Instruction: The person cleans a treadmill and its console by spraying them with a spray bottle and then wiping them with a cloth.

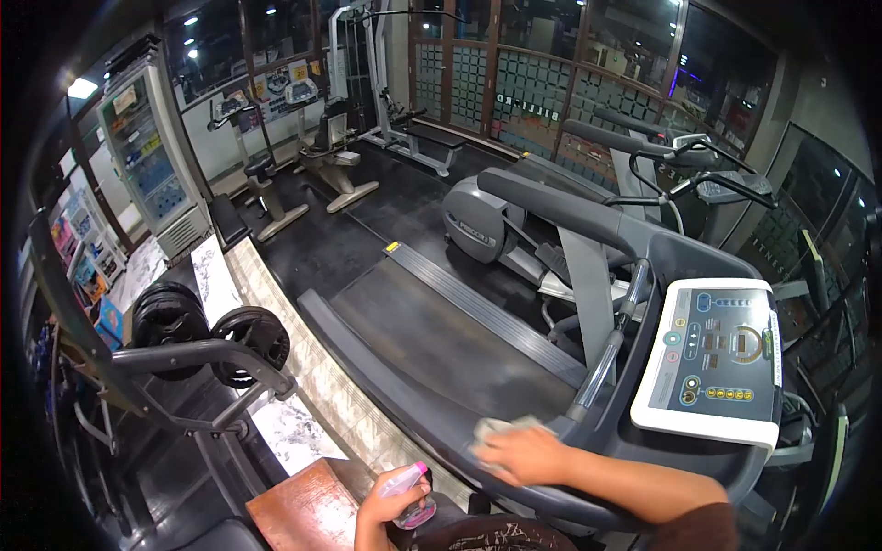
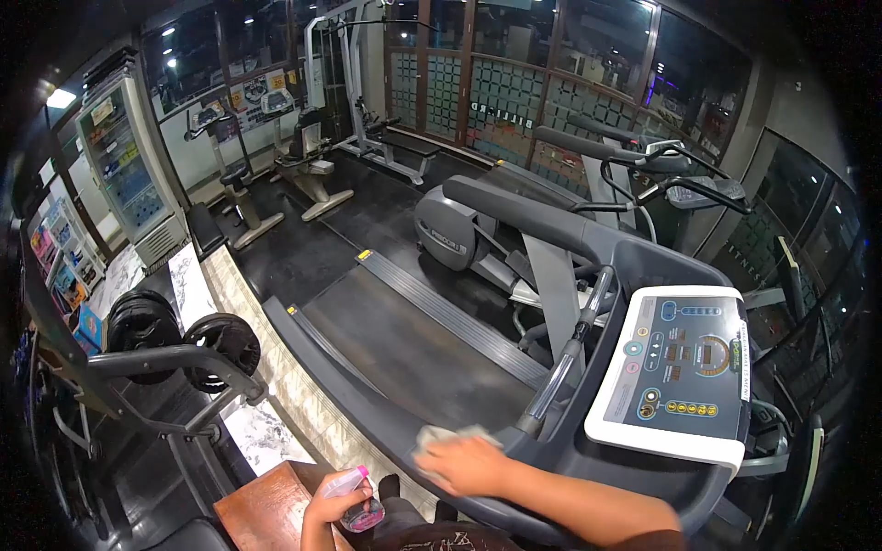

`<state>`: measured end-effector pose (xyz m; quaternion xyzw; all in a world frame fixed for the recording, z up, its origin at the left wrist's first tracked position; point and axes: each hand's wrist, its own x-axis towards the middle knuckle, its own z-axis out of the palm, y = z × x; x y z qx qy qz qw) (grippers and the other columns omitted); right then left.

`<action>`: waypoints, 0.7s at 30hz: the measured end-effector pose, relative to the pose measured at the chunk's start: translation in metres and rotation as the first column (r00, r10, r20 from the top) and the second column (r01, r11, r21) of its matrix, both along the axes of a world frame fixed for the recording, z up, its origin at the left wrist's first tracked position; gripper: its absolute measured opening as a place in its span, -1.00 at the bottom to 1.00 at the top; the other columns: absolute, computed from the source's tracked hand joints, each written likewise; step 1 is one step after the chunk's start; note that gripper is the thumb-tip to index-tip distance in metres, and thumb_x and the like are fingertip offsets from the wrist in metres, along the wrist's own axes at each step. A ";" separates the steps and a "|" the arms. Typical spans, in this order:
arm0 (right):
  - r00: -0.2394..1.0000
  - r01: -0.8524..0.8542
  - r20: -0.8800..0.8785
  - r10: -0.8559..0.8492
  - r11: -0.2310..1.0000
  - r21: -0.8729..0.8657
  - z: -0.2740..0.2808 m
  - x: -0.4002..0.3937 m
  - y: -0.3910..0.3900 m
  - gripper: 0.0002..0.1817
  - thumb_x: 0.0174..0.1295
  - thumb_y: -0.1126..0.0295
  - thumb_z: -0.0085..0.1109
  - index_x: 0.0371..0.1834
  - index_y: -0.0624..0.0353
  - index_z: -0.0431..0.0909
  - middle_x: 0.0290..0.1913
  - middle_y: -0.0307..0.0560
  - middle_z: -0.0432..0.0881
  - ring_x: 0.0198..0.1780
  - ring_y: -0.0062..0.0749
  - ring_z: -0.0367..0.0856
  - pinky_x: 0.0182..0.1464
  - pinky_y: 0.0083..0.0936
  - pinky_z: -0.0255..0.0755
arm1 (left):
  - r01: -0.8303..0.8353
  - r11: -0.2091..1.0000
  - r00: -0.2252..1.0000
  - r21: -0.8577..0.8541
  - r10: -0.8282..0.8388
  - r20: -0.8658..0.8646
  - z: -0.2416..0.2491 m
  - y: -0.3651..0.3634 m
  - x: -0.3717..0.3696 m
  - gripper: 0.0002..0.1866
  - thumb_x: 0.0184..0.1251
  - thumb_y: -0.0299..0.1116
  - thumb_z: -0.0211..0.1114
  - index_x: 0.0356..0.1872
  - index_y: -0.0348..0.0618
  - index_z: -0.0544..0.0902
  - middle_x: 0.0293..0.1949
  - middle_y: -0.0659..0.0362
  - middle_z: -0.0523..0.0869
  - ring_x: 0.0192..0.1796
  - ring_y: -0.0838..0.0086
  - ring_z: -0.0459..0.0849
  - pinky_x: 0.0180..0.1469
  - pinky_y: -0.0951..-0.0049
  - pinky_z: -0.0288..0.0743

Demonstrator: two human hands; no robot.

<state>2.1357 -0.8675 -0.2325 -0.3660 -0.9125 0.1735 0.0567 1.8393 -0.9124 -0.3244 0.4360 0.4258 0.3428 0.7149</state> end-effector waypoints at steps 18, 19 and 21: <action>1.000 0.021 -0.012 -0.021 1.000 0.001 -0.009 -0.003 0.001 -0.82 0.25 0.30 0.20 -0.16 0.05 0.47 -0.27 0.00 0.53 -0.25 0.07 0.67 -0.29 0.01 0.56 | -0.210 0.978 0.976 0.001 0.209 0.064 -0.017 -0.065 0.005 -0.87 0.26 -0.53 0.40 -0.23 -0.32 0.64 -0.42 0.17 0.68 -0.40 0.49 0.69 -0.30 0.48 0.56; 0.997 0.031 -0.067 -0.027 0.998 0.049 -0.019 -0.018 0.015 -0.82 0.24 0.31 0.20 -0.16 0.05 0.47 -0.27 0.01 0.54 -0.25 0.09 0.66 -0.27 0.01 0.56 | -0.214 0.977 0.975 -0.002 0.213 0.068 -0.018 -0.067 0.006 -0.87 0.26 -0.53 0.40 -0.23 -0.32 0.64 -0.41 0.17 0.68 -0.40 0.49 0.69 -0.30 0.48 0.56; 0.984 0.062 -0.176 -0.036 0.988 0.144 -0.043 -0.053 0.054 -0.82 0.24 0.31 0.21 -0.16 0.07 0.48 -0.26 0.04 0.55 -0.25 0.13 0.66 -0.24 0.03 0.54 | -0.209 0.978 0.975 -0.008 0.209 0.081 -0.023 -0.069 0.014 -0.87 0.26 -0.53 0.40 -0.23 -0.32 0.64 -0.41 0.16 0.69 -0.40 0.50 0.69 -0.31 0.48 0.56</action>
